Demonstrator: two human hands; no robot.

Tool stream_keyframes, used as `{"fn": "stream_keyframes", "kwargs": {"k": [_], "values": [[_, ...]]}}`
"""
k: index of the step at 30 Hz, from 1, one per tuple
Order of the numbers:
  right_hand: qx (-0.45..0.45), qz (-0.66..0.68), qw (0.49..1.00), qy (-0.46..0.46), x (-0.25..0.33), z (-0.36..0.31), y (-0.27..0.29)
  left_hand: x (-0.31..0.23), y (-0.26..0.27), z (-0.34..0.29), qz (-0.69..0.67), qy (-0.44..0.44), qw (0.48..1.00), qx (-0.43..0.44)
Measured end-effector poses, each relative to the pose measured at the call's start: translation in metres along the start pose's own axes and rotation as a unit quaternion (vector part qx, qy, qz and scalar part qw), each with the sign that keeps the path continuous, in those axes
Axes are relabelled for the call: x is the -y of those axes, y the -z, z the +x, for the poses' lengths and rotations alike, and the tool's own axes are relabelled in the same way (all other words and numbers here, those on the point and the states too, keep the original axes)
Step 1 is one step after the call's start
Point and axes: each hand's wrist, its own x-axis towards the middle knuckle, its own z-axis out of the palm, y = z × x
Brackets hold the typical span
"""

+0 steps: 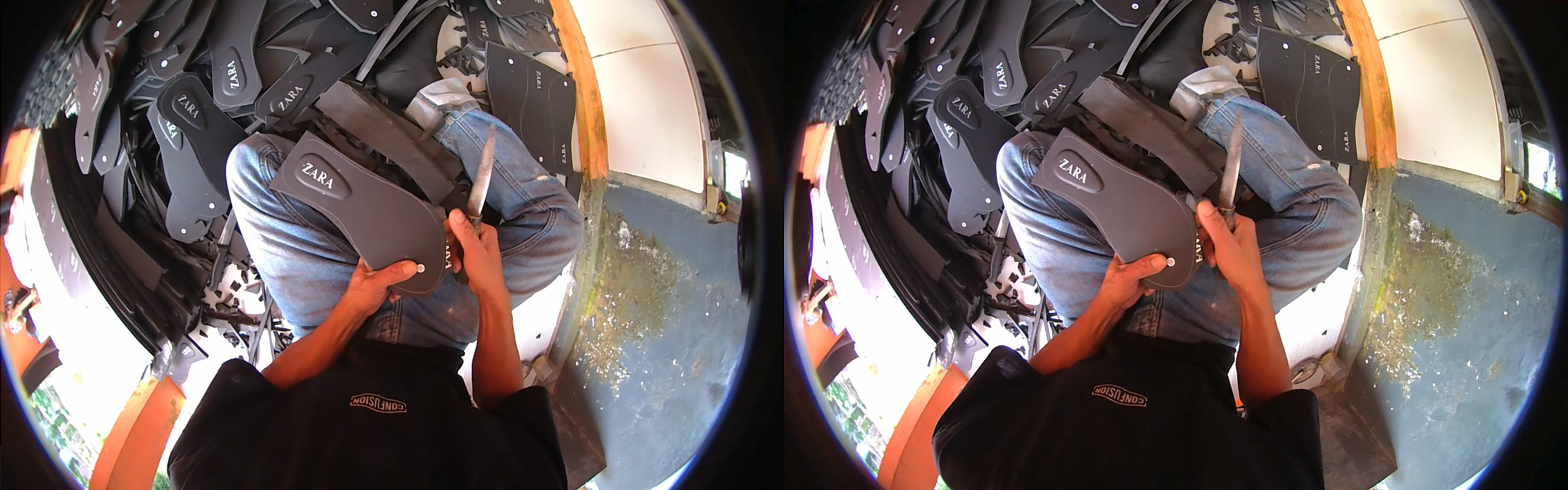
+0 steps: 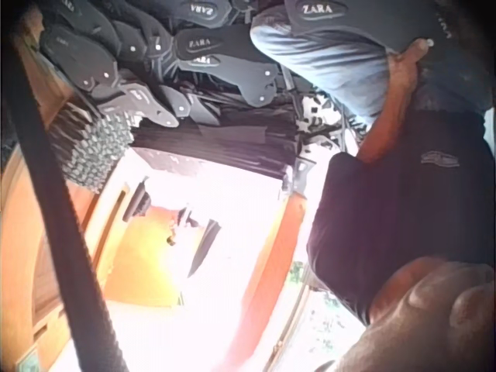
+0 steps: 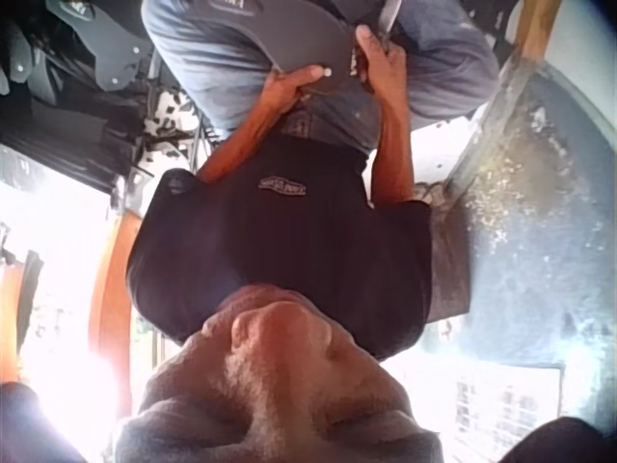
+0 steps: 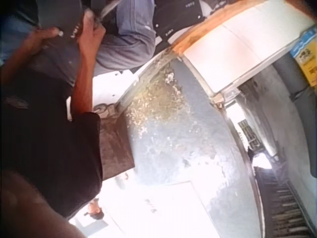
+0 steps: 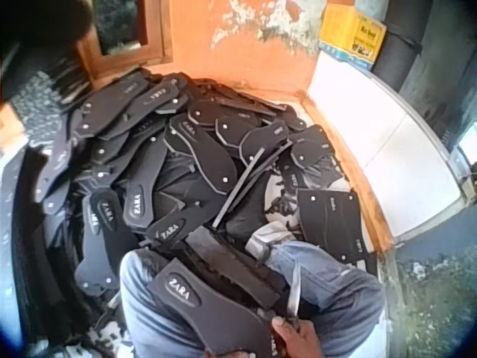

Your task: The person cuts individual shoe soles from a larger sheet of black material using a sharp knife and place them onto a pile.

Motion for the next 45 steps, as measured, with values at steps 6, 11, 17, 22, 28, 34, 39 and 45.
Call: {"fn": "stream_keyframes", "kwargs": {"k": [6, 11, 17, 22, 28, 34, 39, 45], "values": [[0.067, -0.008, 0.998, -0.007, -0.001, -0.031, 0.000, -0.039, 0.024, 0.009, -0.019, -0.094, 0.988, -0.119], [0.140, -0.005, 0.989, -0.050, -0.024, -0.067, -0.006, -0.126, 0.024, 0.024, 0.021, -0.163, 0.972, -0.166], [-0.036, -0.300, 0.947, 0.104, -0.021, -0.053, -0.018, -0.114, 0.007, 0.005, 0.057, -0.012, 0.997, -0.059], [-0.033, -0.317, 0.940, 0.119, -0.025, -0.053, -0.021, -0.108, -0.002, 0.000, 0.070, -0.002, 0.997, -0.038], [-0.022, -0.341, 0.925, 0.166, -0.020, -0.040, -0.022, -0.107, -0.004, -0.001, 0.160, 0.028, 0.987, 0.009], [0.015, -0.154, 0.975, 0.160, 0.015, 0.006, -0.020, -0.097, -0.017, 0.000, 0.173, 0.019, 0.984, 0.033], [0.144, -0.002, 0.990, -0.009, 0.041, 0.002, -0.010, -0.085, -0.013, 0.012, 0.136, 0.051, 0.989, -0.013], [-0.070, 0.186, 0.977, 0.082, 0.044, -0.001, -0.004, -0.042, 0.000, 0.041, 0.379, -0.349, 0.857, 0.023]]}}
